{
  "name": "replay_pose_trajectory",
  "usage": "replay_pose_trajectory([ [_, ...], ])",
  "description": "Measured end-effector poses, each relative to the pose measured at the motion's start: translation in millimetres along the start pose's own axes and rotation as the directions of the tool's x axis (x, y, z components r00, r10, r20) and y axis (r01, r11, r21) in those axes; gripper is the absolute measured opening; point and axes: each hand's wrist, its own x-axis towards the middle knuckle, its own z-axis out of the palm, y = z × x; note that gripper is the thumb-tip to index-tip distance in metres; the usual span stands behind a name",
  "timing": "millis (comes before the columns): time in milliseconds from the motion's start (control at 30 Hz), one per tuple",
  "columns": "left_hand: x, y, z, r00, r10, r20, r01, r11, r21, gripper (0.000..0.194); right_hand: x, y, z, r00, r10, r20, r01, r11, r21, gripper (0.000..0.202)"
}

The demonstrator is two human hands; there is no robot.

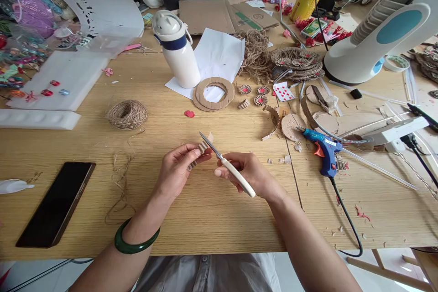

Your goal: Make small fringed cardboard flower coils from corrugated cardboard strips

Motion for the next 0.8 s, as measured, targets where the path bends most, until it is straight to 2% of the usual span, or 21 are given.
replay_pose_trajectory([
  [100, 2.4, -0.4, -1.2, 0.997, 0.019, -0.070, -0.020, 1.000, -0.017, 0.014, 1.4, 4.9, -5.1, 0.992, -0.039, -0.121, 0.029, 0.997, -0.078, 0.047],
  [167, 5.4, 1.0, -2.8, 0.985, 0.066, -0.157, -0.073, 0.997, -0.038, 0.013, 1.4, 6.7, -9.7, 0.964, -0.098, -0.248, 0.028, 0.961, -0.274, 0.044],
  [200, 7.1, 2.3, -3.8, 0.975, 0.095, -0.203, -0.108, 0.993, -0.053, 0.012, 0.7, 6.6, -11.2, 0.942, -0.134, -0.308, -0.004, 0.912, -0.410, 0.040],
  [267, 10.1, 5.5, -5.9, 0.947, 0.143, -0.286, -0.174, 0.981, -0.086, 0.011, -3.1, 3.7, -11.2, 0.909, -0.187, -0.374, -0.122, 0.736, -0.665, 0.032],
  [333, 12.0, 8.8, -7.5, 0.924, 0.168, -0.343, -0.219, 0.969, -0.114, 0.009, -9.8, -2.1, -6.4, 0.922, -0.184, -0.342, -0.200, 0.527, -0.826, 0.030],
  [367, 12.4, 10.0, -7.9, 0.918, 0.172, -0.358, -0.230, 0.965, -0.125, 0.009, -14.1, -5.7, -2.6, 0.944, -0.165, -0.285, -0.189, 0.438, -0.879, 0.030],
  [433, 11.9, 11.2, -7.7, 0.918, 0.167, -0.360, -0.231, 0.962, -0.145, 0.009, -22.8, -14.1, 5.8, 0.982, -0.114, -0.152, -0.110, 0.309, -0.945, 0.027],
  [500, 10.2, 10.9, -6.5, 0.931, 0.146, -0.335, -0.209, 0.965, -0.160, 0.009, -28.4, -23.4, 12.7, 0.993, -0.071, -0.095, -0.077, 0.222, -0.972, 0.018],
  [533, 9.1, 10.3, -5.6, 0.939, 0.133, -0.316, -0.192, 0.968, -0.162, 0.009, -28.5, -28.1, 15.1, 0.992, -0.064, -0.112, -0.098, 0.186, -0.978, 0.016],
  [600, 7.0, 8.5, -3.9, 0.955, 0.109, -0.276, -0.156, 0.976, -0.155, 0.010, -20.9, -36.4, 17.5, 0.977, -0.101, -0.186, -0.171, 0.141, -0.975, 0.024],
  [667, 5.5, 6.3, -2.9, 0.966, 0.086, -0.245, -0.124, 0.982, -0.143, 0.012, -2.3, -41.6, 18.3, 0.957, -0.213, -0.195, -0.164, 0.156, -0.974, 0.026],
  [733, 5.0, 4.2, -2.7, 0.971, 0.063, -0.230, -0.094, 0.987, -0.129, 0.013, 23.7, -42.0, 19.1, 0.943, -0.306, -0.127, -0.078, 0.165, -0.983, 0.031],
  [800, 5.3, 2.4, -3.2, 0.973, 0.048, -0.225, -0.075, 0.991, -0.113, 0.014, 49.8, -37.9, 20.3, 0.958, -0.285, -0.041, -0.006, 0.121, -0.993, 0.038],
])
